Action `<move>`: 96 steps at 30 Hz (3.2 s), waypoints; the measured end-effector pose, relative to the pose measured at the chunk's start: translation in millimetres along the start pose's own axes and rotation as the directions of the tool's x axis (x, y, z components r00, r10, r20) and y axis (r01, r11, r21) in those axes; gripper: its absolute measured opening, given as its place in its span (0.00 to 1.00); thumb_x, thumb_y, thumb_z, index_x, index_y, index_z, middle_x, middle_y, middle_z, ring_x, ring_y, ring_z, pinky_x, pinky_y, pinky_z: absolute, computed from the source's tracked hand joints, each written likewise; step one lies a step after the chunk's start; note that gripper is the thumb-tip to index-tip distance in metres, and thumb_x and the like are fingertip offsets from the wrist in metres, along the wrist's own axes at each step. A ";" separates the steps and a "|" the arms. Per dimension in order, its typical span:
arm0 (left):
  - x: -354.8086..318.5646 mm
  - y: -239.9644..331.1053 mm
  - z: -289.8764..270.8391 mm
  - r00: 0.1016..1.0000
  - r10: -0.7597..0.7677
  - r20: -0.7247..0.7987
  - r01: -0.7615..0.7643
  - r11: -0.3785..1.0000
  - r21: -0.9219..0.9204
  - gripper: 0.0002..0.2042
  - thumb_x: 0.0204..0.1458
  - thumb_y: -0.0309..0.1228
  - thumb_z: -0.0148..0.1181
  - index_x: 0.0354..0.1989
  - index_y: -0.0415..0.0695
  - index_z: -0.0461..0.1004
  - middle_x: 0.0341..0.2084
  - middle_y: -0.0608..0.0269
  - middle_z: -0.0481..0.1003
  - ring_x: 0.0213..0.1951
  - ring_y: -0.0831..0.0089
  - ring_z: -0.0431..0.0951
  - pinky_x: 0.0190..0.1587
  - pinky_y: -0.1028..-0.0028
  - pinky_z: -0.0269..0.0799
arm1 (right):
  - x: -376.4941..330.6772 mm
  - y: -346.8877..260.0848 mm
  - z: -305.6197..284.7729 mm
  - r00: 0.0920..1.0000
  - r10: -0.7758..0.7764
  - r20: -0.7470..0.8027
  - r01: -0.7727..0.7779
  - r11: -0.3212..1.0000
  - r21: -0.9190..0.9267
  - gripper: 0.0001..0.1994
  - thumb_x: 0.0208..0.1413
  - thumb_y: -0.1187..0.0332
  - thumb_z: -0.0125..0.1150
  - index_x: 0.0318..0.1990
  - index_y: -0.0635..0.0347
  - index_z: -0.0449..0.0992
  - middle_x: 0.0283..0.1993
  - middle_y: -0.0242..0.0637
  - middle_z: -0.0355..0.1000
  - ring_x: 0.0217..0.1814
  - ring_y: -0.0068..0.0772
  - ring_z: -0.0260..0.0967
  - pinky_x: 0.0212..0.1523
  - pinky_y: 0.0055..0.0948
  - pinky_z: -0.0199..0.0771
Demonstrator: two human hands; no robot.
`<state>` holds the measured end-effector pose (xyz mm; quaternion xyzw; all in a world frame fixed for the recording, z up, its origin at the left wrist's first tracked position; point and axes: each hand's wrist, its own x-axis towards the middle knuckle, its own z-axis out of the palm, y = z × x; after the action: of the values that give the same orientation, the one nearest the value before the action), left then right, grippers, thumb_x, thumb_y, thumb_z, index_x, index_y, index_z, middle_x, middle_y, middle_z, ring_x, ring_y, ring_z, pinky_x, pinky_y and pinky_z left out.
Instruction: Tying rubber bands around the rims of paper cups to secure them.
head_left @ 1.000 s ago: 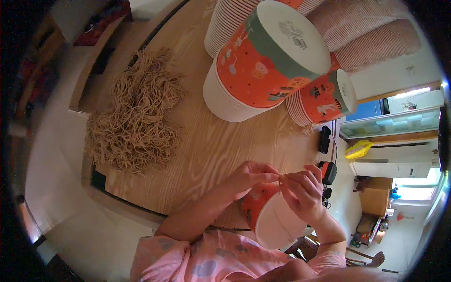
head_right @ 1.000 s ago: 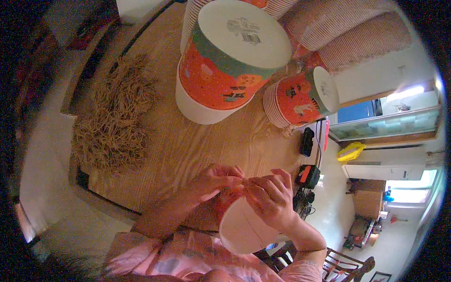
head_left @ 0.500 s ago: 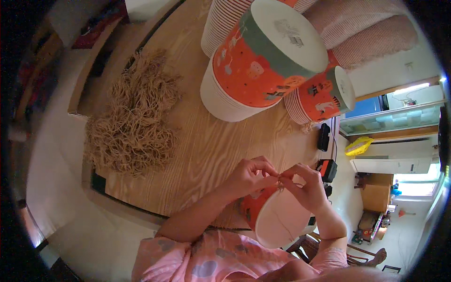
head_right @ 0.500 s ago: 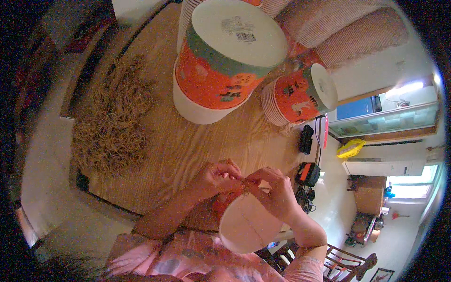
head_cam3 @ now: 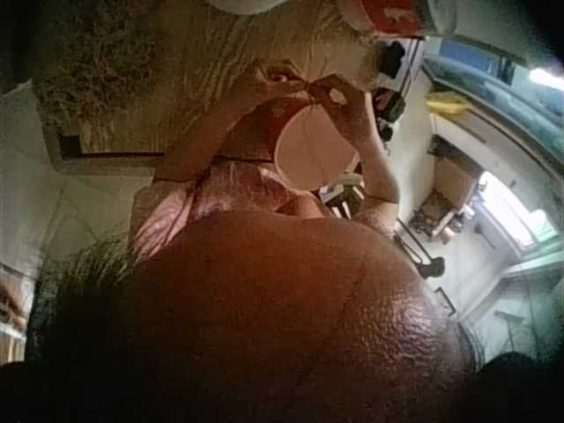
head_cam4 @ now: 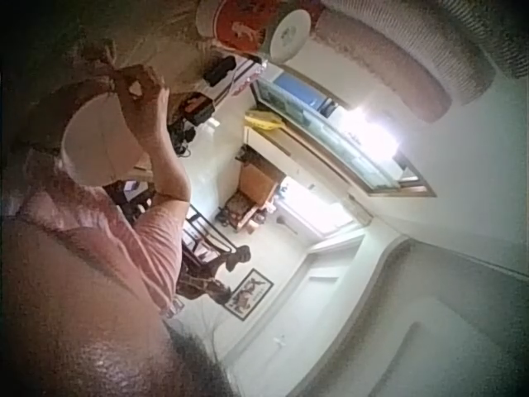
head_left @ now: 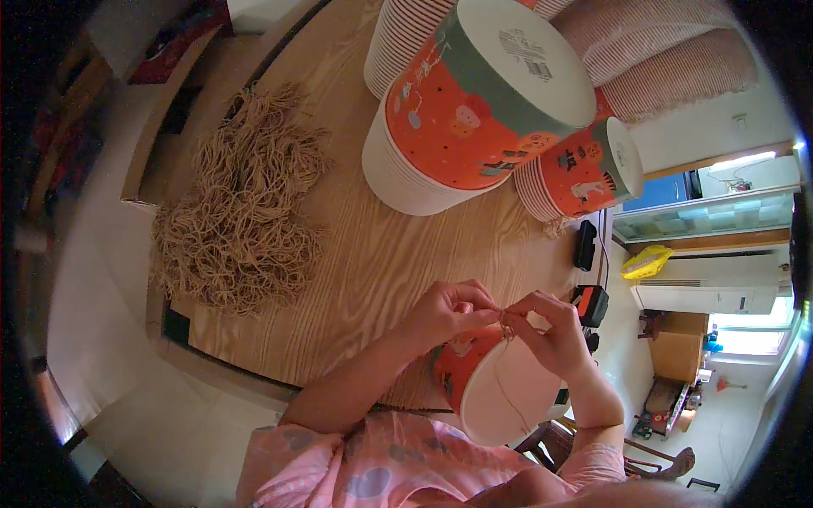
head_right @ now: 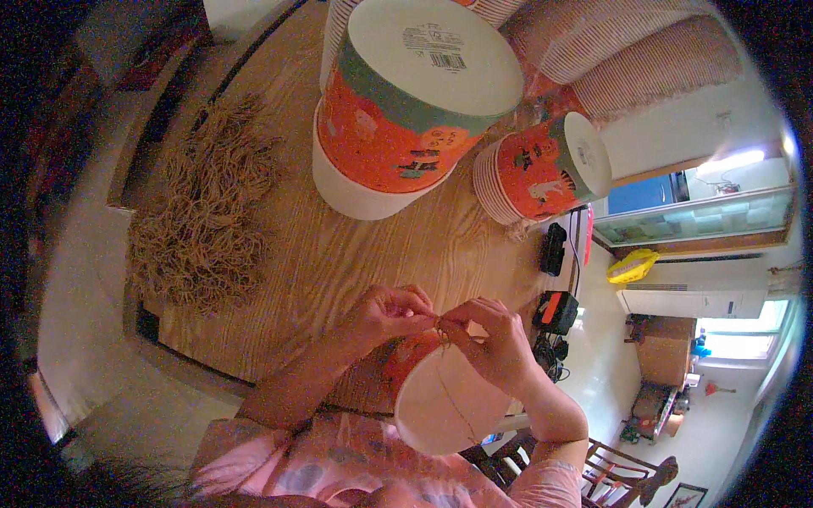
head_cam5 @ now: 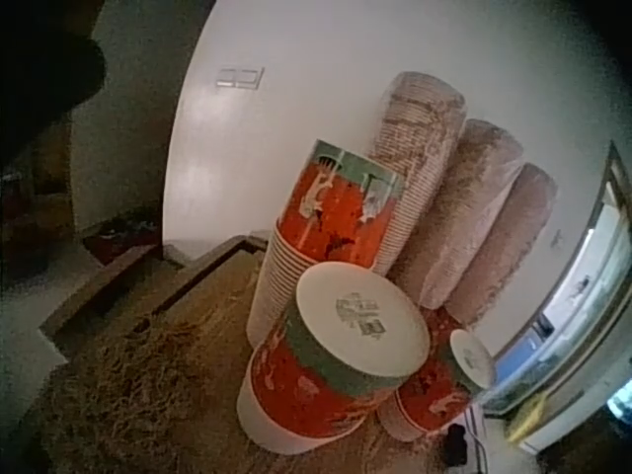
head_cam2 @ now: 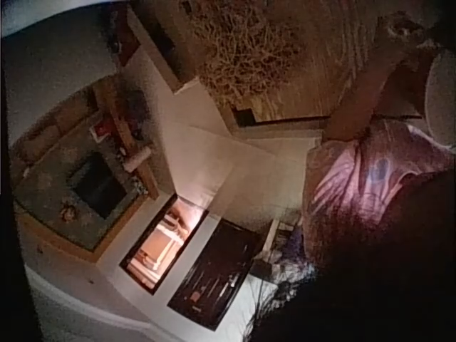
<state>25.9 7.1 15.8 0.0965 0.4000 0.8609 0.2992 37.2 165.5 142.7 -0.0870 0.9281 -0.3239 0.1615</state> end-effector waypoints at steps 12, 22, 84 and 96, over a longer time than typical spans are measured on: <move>0.6 2.8 -1.3 0.996 0.085 -0.040 -0.078 0.984 0.159 0.04 0.44 0.30 0.65 0.28 0.43 0.79 0.24 0.74 0.72 0.20 0.89 0.63 0.23 0.85 0.57 | 2.0 1.6 0.9 1.000 0.008 0.004 -0.008 1.000 0.014 0.04 0.48 0.75 0.59 0.31 0.63 0.76 0.30 0.38 0.74 0.34 0.35 0.71 0.38 0.30 0.68; 1.6 2.4 -1.6 0.981 0.181 -0.065 -0.147 0.923 0.355 0.06 0.42 0.31 0.65 0.28 0.46 0.78 0.25 0.72 0.71 0.26 0.85 0.67 0.27 0.80 0.60 | 6.3 6.9 -2.3 0.980 0.062 0.190 -0.083 0.991 0.106 0.05 0.52 0.70 0.59 0.33 0.63 0.76 0.30 0.37 0.73 0.34 0.28 0.72 0.33 0.27 0.70; -0.4 -1.9 -0.8 0.996 -0.037 0.083 0.037 0.999 -0.002 0.09 0.46 0.31 0.62 0.32 0.42 0.71 0.22 0.70 0.72 0.18 0.87 0.67 0.17 0.83 0.63 | 6.0 12.4 -5.7 0.994 0.088 0.066 -0.104 0.950 0.294 0.05 0.49 0.77 0.59 0.35 0.65 0.75 0.32 0.33 0.72 0.37 0.22 0.70 0.41 0.23 0.70; -0.1 -3.3 2.5 0.994 -0.093 0.051 0.096 0.993 -0.070 0.10 0.46 0.30 0.63 0.32 0.41 0.69 0.19 0.69 0.71 0.13 0.85 0.65 0.12 0.82 0.60 | 5.0 12.3 -3.7 0.985 0.113 0.128 -0.148 0.938 0.312 0.03 0.51 0.76 0.58 0.33 0.65 0.75 0.33 0.33 0.73 0.37 0.21 0.69 0.40 0.22 0.70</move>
<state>28.5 10.3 14.9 0.0870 0.3655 0.8571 0.3524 30.4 175.8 136.5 -0.0153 0.8568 -0.4537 0.2444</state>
